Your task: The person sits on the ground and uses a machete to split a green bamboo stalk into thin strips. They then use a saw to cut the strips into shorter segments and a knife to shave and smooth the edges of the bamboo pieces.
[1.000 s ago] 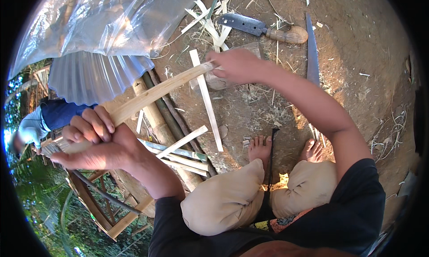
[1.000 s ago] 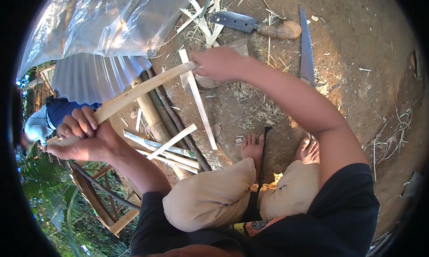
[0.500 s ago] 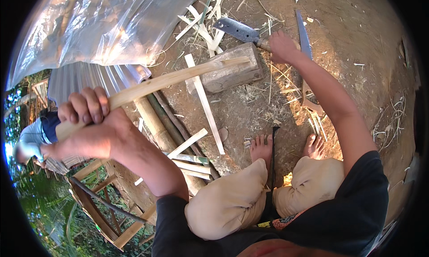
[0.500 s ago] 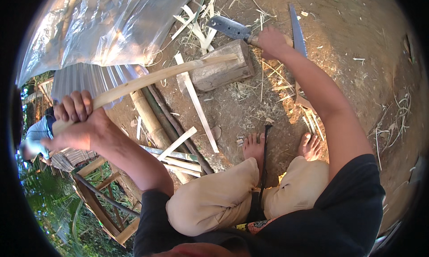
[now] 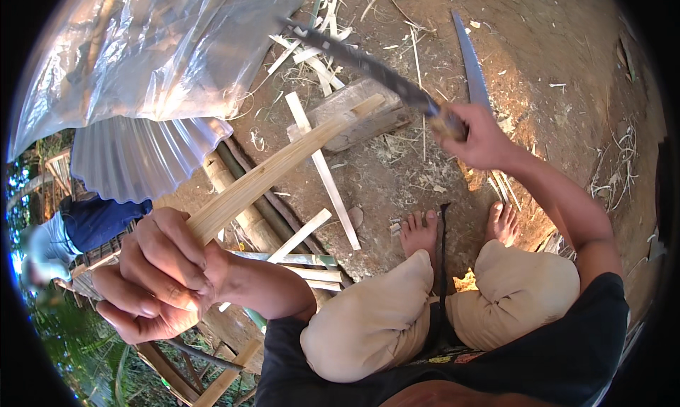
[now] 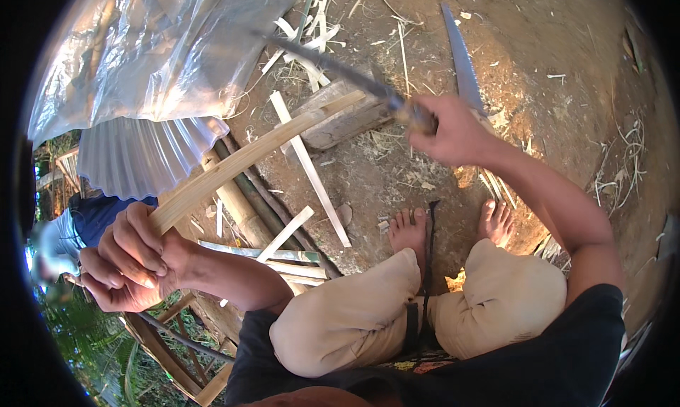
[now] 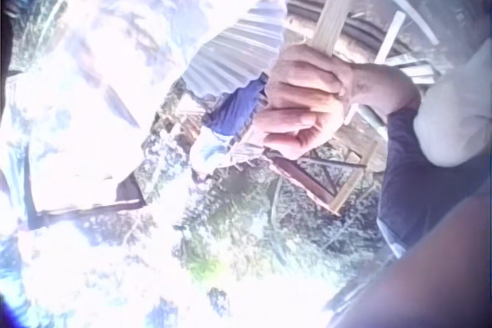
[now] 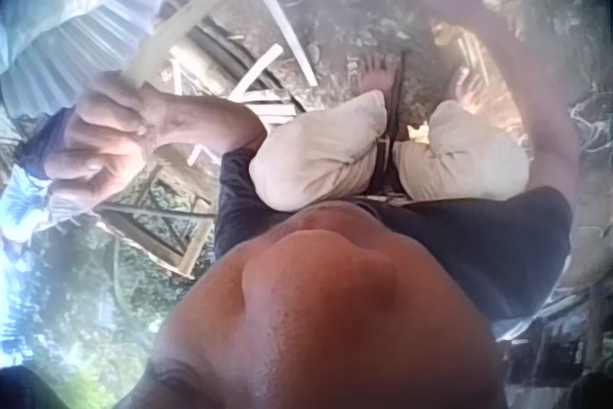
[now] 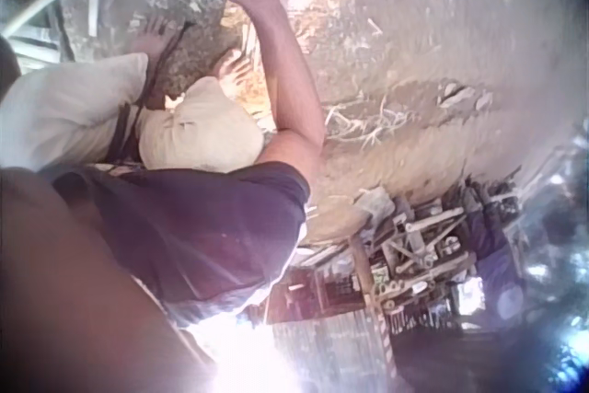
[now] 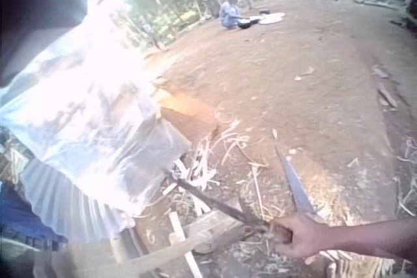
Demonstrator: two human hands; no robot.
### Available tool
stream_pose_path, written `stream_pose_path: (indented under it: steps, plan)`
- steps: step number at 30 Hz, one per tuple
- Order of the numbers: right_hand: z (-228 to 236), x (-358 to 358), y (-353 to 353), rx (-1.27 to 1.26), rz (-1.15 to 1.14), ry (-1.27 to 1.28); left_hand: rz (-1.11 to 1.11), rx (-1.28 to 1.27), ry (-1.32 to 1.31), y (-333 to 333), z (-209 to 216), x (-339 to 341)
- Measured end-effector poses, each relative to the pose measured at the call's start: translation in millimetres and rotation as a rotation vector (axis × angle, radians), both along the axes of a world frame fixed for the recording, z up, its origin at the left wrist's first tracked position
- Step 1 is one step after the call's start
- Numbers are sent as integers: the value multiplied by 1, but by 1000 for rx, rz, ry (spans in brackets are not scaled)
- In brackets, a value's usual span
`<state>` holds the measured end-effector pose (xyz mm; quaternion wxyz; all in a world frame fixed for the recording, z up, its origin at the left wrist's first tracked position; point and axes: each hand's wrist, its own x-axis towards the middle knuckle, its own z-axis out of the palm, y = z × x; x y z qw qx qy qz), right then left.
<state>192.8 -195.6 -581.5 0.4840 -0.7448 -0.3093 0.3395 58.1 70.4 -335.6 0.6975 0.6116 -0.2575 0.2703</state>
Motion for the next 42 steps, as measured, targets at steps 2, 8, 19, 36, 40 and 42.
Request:
stream_pose_path:
  steps: [2,8,19,36,40,42]
  plan:
    - [17,-35,-1,326,-112,109,-54,-34,-15,-6,-2,-1]
    - [82,-75,-6,289,61,-156,-103,21,-44,-35,-14,-20]
    - [52,-64,5,160,-34,-289,-137,51,-52,-44,-19,-32]
    - [33,-42,10,-83,-39,-138,-72,-30,-10,-59,-25,-19]
    - [69,-58,14,70,52,-395,-94,-63,-4,-49,-26,-26]
    - [92,-64,6,239,150,-500,-58,-59,-16,-52,-21,-32]
